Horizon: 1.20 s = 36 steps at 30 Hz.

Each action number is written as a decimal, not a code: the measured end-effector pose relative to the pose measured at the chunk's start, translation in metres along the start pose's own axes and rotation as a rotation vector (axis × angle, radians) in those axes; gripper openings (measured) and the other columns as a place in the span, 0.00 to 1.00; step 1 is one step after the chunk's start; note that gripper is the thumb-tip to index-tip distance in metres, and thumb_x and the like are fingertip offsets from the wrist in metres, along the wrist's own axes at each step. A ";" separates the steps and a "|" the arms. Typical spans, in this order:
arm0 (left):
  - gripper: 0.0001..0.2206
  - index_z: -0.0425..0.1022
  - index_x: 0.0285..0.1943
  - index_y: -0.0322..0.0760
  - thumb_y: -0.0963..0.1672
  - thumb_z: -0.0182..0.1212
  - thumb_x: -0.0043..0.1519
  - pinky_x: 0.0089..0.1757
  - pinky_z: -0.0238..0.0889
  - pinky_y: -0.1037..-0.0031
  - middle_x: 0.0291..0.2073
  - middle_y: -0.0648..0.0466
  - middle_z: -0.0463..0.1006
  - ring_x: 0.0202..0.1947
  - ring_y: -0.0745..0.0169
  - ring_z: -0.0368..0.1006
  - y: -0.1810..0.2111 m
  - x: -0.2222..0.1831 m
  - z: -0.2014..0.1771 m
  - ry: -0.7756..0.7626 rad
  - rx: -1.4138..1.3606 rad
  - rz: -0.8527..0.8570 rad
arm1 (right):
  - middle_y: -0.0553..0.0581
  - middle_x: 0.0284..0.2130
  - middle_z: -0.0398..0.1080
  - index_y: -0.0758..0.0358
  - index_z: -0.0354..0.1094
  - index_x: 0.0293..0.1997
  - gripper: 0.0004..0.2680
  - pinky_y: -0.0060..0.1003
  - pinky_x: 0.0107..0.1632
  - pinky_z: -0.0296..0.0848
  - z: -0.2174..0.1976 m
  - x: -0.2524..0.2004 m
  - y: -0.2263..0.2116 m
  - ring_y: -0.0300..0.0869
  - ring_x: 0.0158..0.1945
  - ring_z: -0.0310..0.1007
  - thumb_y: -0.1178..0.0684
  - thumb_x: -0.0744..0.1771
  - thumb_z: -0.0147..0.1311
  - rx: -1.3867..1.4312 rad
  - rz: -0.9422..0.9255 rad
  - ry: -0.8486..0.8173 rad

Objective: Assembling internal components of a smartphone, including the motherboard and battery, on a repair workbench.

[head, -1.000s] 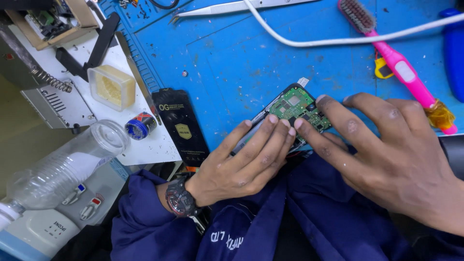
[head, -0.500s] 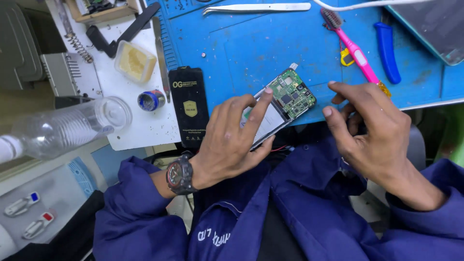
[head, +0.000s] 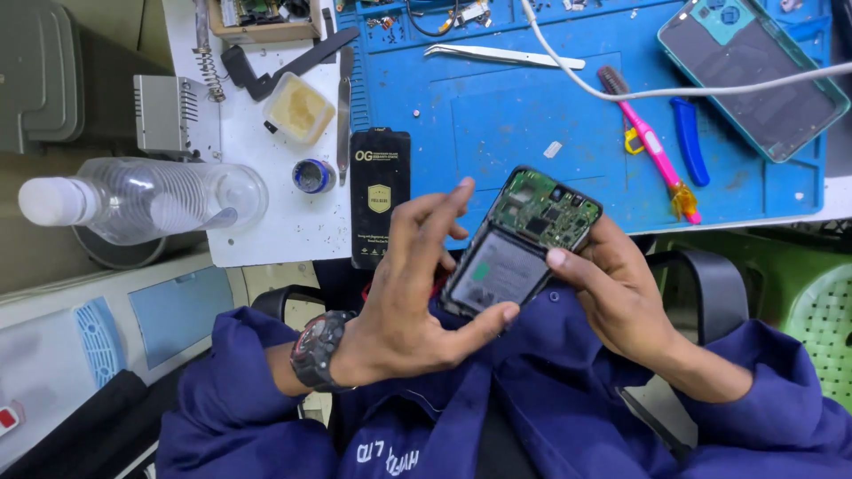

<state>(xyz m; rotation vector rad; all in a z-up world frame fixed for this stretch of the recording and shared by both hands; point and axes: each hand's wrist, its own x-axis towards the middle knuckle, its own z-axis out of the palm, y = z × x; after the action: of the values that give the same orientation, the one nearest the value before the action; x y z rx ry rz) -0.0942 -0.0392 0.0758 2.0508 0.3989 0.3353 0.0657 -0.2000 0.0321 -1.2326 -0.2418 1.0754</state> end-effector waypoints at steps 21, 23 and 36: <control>0.11 0.60 0.62 0.30 0.40 0.49 0.73 0.41 0.69 0.55 0.48 0.39 0.75 0.44 0.39 0.76 -0.064 0.010 0.018 -0.293 -0.353 -0.013 | 0.59 0.27 0.73 0.64 0.66 0.35 0.09 0.34 0.34 0.73 -0.012 0.027 0.026 0.45 0.28 0.76 0.48 0.68 0.47 -0.617 -0.028 -0.429; 0.11 0.61 0.61 0.30 0.38 0.51 0.72 0.40 0.69 0.56 0.47 0.39 0.75 0.43 0.39 0.77 -0.066 0.012 0.018 -0.271 -0.345 -0.002 | 0.59 0.28 0.74 0.63 0.66 0.34 0.09 0.34 0.35 0.74 -0.012 0.032 0.029 0.44 0.29 0.77 0.48 0.68 0.47 -0.592 -0.030 -0.452; 0.04 0.65 0.53 0.35 0.40 0.46 0.74 0.29 0.60 0.65 0.36 0.51 0.74 0.27 0.55 0.69 -0.068 0.007 0.024 -0.109 -0.045 0.110 | 0.64 0.34 0.76 0.60 0.56 0.45 0.11 0.43 0.43 0.81 -0.025 0.023 0.046 0.50 0.34 0.81 0.42 0.70 0.45 -0.610 -0.191 -0.481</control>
<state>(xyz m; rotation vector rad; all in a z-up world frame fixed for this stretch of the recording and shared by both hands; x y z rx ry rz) -0.0879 -0.0234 0.0058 2.0412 0.2103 0.2945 0.0703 -0.2008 -0.0250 -1.4251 -1.0996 1.1562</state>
